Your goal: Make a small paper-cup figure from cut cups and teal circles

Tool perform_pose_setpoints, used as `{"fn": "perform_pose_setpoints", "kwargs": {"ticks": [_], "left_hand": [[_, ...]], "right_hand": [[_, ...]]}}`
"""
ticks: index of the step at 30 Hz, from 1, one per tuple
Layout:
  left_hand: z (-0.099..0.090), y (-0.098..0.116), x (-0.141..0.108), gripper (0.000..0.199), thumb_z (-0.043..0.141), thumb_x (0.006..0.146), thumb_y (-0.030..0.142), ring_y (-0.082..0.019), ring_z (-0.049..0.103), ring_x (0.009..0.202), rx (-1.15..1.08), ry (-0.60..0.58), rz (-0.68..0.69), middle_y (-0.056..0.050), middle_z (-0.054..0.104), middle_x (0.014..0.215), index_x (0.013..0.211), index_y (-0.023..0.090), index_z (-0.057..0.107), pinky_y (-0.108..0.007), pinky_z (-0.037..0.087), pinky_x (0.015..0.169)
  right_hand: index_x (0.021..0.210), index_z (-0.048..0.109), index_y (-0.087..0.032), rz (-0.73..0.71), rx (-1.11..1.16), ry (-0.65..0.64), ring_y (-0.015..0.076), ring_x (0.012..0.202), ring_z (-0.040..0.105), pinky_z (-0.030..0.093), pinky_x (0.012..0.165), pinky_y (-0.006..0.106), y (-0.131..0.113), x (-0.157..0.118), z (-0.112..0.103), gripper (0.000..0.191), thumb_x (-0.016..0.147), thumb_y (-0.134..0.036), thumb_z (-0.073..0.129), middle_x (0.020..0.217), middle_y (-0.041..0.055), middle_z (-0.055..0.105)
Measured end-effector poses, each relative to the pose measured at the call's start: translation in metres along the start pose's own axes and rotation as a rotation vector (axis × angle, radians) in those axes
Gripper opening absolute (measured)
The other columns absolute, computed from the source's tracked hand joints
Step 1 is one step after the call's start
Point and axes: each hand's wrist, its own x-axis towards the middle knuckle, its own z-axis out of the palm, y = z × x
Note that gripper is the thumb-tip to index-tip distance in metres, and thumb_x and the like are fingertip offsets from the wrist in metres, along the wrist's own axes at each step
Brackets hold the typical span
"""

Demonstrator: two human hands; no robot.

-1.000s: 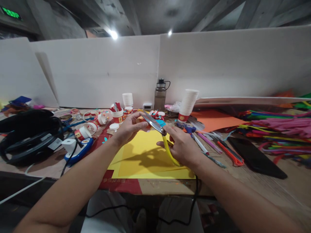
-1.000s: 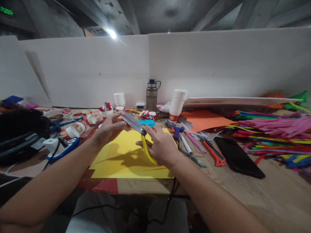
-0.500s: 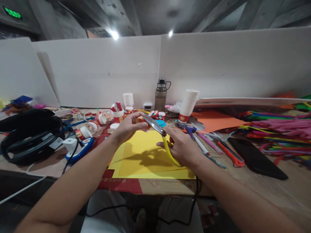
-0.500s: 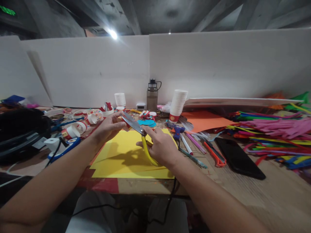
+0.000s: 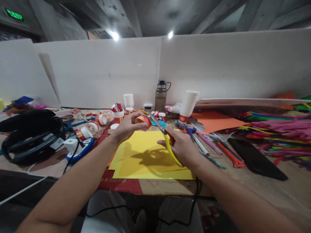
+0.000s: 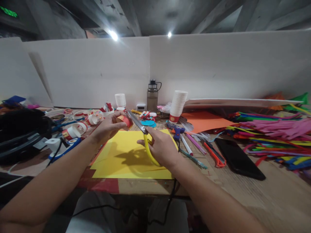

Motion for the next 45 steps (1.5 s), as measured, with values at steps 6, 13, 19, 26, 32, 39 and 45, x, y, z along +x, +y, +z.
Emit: {"fn": "perform_pose_setpoints", "kwargs": {"ticks": [6,13,19,26,32,39,45], "left_hand": [[-0.003,-0.005,0.001,0.029,0.081,0.065,0.024,-0.014,0.064,0.071,0.075,0.018,-0.008,-0.004,0.069,0.082,0.088,0.016,0.065,-0.025,0.051,0.067],[0.005,-0.010,0.003,0.025,0.075,0.074,0.028,-0.013,0.064,0.068,-0.212,0.032,-0.034,0.000,0.066,0.080,0.092,0.017,0.061,-0.028,0.054,0.064],[0.017,-0.022,0.005,0.015,0.067,0.078,0.027,-0.015,0.066,0.072,-0.648,0.240,-0.224,-0.001,0.069,0.077,0.085,0.015,0.062,-0.033,0.056,0.071],[0.028,-0.034,0.004,0.012,0.066,0.077,0.025,-0.013,0.067,0.071,-0.682,0.285,-0.275,0.000,0.071,0.079,0.084,0.016,0.064,-0.028,0.054,0.068],[0.044,-0.035,0.002,0.008,0.063,0.080,0.023,-0.013,0.067,0.076,-0.671,0.264,-0.240,-0.001,0.072,0.081,0.085,0.017,0.065,-0.025,0.053,0.072],[0.051,-0.038,-0.001,0.013,0.059,0.083,0.027,-0.013,0.066,0.074,-0.691,0.217,-0.315,-0.003,0.072,0.083,0.086,0.017,0.066,-0.026,0.053,0.070],[0.042,-0.041,-0.004,0.017,0.063,0.079,0.028,-0.013,0.065,0.071,-0.541,0.187,-0.306,-0.002,0.071,0.086,0.092,0.018,0.066,-0.028,0.054,0.065]], "right_hand": [[0.100,0.065,-0.018,0.129,0.133,-0.006,0.0164,0.065,0.055,0.040,0.061,0.026,0.003,0.005,-0.004,0.038,0.085,-0.053,0.060,0.073,0.0023,0.063],[0.111,0.061,-0.014,0.201,0.203,0.023,0.0174,0.067,0.055,0.041,0.061,0.027,0.000,0.004,-0.004,0.046,0.084,-0.052,0.059,0.075,0.0037,0.062],[0.121,0.053,-0.016,0.322,0.532,0.020,0.0148,0.066,0.053,0.044,0.060,0.027,-0.002,0.001,0.007,0.051,0.085,-0.053,0.057,0.076,0.0007,0.057],[0.117,0.046,-0.021,0.407,0.851,0.056,0.0095,0.056,0.047,0.041,0.052,0.023,-0.009,0.004,0.019,0.057,0.073,-0.045,0.073,0.070,-0.0068,0.050],[0.120,0.045,-0.024,0.387,0.921,0.091,0.0126,0.067,0.057,0.047,0.058,0.026,-0.011,0.007,0.024,0.066,0.067,-0.042,0.080,0.087,0.0004,0.063],[0.109,0.050,-0.022,0.400,0.961,0.145,0.0152,0.072,0.062,0.050,0.061,0.027,-0.008,0.009,0.027,0.061,0.063,-0.047,0.081,0.083,0.0007,0.064],[0.106,0.052,-0.022,0.406,0.931,0.160,0.0137,0.065,0.059,0.049,0.058,0.026,-0.002,0.008,0.022,0.056,0.064,-0.045,0.081,0.076,-0.0013,0.063]]}}
